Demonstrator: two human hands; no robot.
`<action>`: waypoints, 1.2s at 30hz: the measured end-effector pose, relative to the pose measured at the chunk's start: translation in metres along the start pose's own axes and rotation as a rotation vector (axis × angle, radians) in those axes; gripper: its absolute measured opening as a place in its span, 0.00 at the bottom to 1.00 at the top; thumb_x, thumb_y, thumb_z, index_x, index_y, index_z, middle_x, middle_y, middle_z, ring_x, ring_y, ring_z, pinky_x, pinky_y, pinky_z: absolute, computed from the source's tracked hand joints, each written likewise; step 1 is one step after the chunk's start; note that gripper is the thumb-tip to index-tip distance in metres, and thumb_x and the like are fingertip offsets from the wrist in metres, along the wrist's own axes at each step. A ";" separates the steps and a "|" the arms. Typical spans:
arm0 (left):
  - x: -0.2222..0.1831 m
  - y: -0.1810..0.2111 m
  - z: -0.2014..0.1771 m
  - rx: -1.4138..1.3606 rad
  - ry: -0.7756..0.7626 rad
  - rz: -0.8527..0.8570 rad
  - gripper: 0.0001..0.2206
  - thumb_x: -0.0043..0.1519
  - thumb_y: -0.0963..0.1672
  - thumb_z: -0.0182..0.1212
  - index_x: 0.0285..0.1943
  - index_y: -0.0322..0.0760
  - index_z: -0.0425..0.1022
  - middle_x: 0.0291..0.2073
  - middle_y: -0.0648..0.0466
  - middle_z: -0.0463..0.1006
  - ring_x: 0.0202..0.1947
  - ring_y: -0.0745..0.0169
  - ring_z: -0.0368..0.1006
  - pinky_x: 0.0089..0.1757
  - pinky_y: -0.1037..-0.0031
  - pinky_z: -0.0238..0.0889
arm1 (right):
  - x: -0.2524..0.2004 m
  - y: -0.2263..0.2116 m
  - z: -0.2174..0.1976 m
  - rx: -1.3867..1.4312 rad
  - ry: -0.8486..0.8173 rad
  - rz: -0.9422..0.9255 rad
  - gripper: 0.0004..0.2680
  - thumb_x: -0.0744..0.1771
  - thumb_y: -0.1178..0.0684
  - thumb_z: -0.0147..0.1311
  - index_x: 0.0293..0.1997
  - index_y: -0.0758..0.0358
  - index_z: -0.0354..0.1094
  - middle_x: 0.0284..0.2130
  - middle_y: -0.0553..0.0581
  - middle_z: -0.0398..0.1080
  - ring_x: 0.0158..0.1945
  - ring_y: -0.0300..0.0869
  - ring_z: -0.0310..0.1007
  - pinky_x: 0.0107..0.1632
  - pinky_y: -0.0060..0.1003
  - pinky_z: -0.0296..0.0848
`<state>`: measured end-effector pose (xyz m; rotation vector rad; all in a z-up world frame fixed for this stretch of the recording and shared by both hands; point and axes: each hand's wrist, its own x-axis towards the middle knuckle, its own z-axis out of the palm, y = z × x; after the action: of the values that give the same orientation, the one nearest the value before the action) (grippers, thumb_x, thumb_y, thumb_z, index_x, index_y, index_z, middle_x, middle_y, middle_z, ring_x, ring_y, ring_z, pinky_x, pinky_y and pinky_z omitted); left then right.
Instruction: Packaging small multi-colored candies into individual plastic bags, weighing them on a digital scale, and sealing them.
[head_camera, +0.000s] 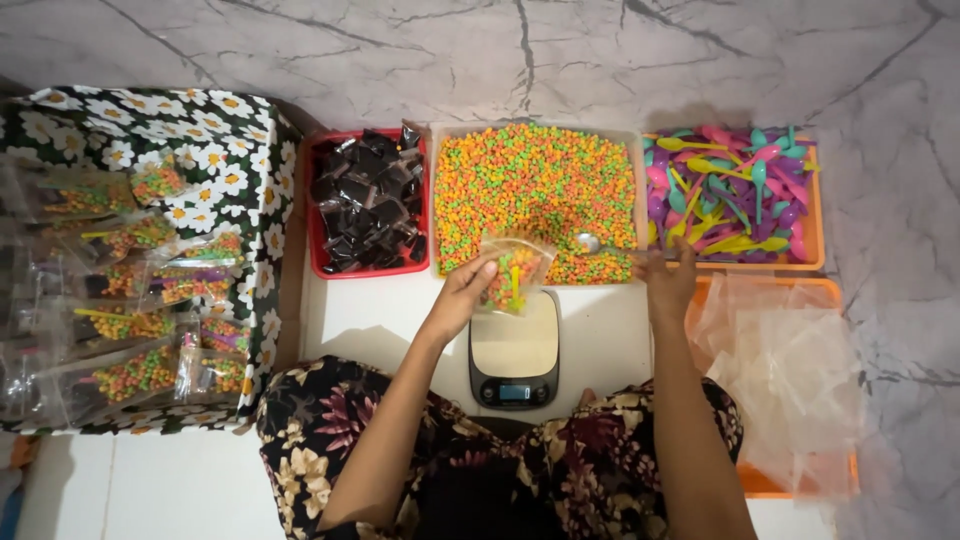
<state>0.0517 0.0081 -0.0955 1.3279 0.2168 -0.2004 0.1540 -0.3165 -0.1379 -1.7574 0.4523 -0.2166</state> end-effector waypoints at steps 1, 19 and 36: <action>-0.010 0.018 0.006 0.000 0.001 0.006 0.17 0.73 0.46 0.50 0.69 0.40 0.71 0.48 0.53 0.81 0.49 0.71 0.73 0.52 0.74 0.69 | -0.006 -0.011 -0.002 0.002 -0.001 -0.005 0.16 0.69 0.60 0.53 0.67 0.62 0.61 0.57 0.74 0.59 0.36 0.57 0.80 0.36 0.41 0.86; -0.139 0.090 0.061 0.175 -0.072 0.329 0.20 0.74 0.43 0.41 0.74 0.38 0.64 0.68 0.35 0.66 0.72 0.37 0.54 0.68 0.49 0.45 | -0.207 -0.200 -0.023 -0.157 -0.492 -0.856 0.12 0.68 0.66 0.57 0.55 0.59 0.78 0.38 0.57 0.80 0.31 0.43 0.81 0.33 0.36 0.81; -0.182 -0.009 -0.050 0.293 0.370 0.230 0.23 0.64 0.38 0.63 0.70 0.35 0.67 0.54 0.34 0.76 0.57 0.31 0.72 0.53 0.51 0.69 | -0.174 -0.051 -0.042 0.012 -0.493 -0.138 0.02 0.69 0.65 0.55 0.45 0.71 0.69 0.40 0.70 0.76 0.38 0.50 0.80 0.43 0.41 0.83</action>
<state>-0.1278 0.0582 -0.0664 1.6641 0.3528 0.2192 -0.0105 -0.2733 -0.0617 -1.7574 -0.0272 0.1185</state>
